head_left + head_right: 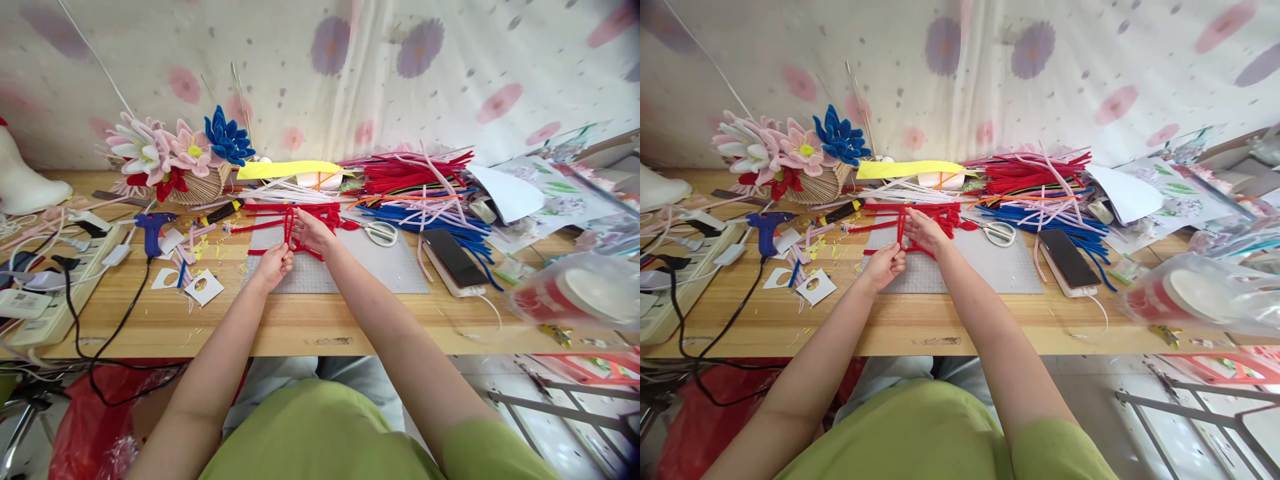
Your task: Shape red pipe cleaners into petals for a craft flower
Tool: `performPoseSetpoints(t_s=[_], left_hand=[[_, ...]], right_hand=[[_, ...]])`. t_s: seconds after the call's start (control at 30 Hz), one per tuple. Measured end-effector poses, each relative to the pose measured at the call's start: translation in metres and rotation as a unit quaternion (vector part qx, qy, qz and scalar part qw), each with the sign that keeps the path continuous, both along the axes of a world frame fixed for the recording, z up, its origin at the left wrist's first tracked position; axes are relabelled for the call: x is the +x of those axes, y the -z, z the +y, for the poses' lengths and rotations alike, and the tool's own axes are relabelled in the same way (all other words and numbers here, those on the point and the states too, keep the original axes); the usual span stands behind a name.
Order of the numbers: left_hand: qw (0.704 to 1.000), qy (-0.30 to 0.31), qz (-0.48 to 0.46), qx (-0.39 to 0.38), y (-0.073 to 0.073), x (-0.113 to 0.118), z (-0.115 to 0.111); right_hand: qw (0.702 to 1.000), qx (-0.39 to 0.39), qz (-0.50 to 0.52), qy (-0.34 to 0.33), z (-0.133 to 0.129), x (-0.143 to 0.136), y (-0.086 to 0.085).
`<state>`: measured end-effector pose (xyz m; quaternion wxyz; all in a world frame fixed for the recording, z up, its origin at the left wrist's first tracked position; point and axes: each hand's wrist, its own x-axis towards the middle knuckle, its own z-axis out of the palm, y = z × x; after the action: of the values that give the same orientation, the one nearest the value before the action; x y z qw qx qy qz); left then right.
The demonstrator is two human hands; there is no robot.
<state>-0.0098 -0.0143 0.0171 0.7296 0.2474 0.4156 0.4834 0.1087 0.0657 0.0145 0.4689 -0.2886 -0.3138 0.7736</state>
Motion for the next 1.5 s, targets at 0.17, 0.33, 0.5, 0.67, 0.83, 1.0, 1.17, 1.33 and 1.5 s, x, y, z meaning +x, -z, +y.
performPoseSetpoints(t_s=[0.17,0.33,0.5,0.67,0.83,1.0,1.17,1.33,1.5], left_hand=[[1.000,0.004,0.003,-0.009,0.005,-0.001,-0.001],[1.000,-0.009,0.002,-0.008,0.010,-0.003,-0.002],[1.000,-0.012,-0.006,-0.020,0.011,-0.004,-0.002],[1.000,-0.009,0.000,-0.028,0.010,-0.002,-0.004],[0.999,-0.002,0.016,-0.030,0.007,0.000,-0.008],[0.999,-0.015,0.023,-0.025,0.004,0.001,-0.009],[0.999,-0.033,0.032,-0.009,0.004,0.002,-0.008],[0.994,0.008,0.107,0.007,0.006,-0.017,-0.005],[0.951,0.089,0.290,0.057,0.009,-0.052,0.007]], right_hand=[[0.999,0.010,-0.037,0.013,0.002,-0.004,-0.002],[0.998,0.021,-0.064,-0.012,0.005,-0.001,-0.004],[0.996,0.042,-0.079,-0.018,0.006,0.001,-0.004],[0.994,0.045,-0.097,0.014,0.008,-0.002,-0.001],[0.994,0.035,-0.100,0.026,0.010,-0.005,0.001],[0.991,-0.015,-0.093,0.090,0.009,-0.012,-0.001],[0.986,-0.023,-0.084,0.142,0.007,-0.022,-0.003],[0.989,0.008,-0.117,0.089,0.005,-0.007,0.000],[0.955,0.108,-0.274,-0.038,-0.006,0.032,0.001]])
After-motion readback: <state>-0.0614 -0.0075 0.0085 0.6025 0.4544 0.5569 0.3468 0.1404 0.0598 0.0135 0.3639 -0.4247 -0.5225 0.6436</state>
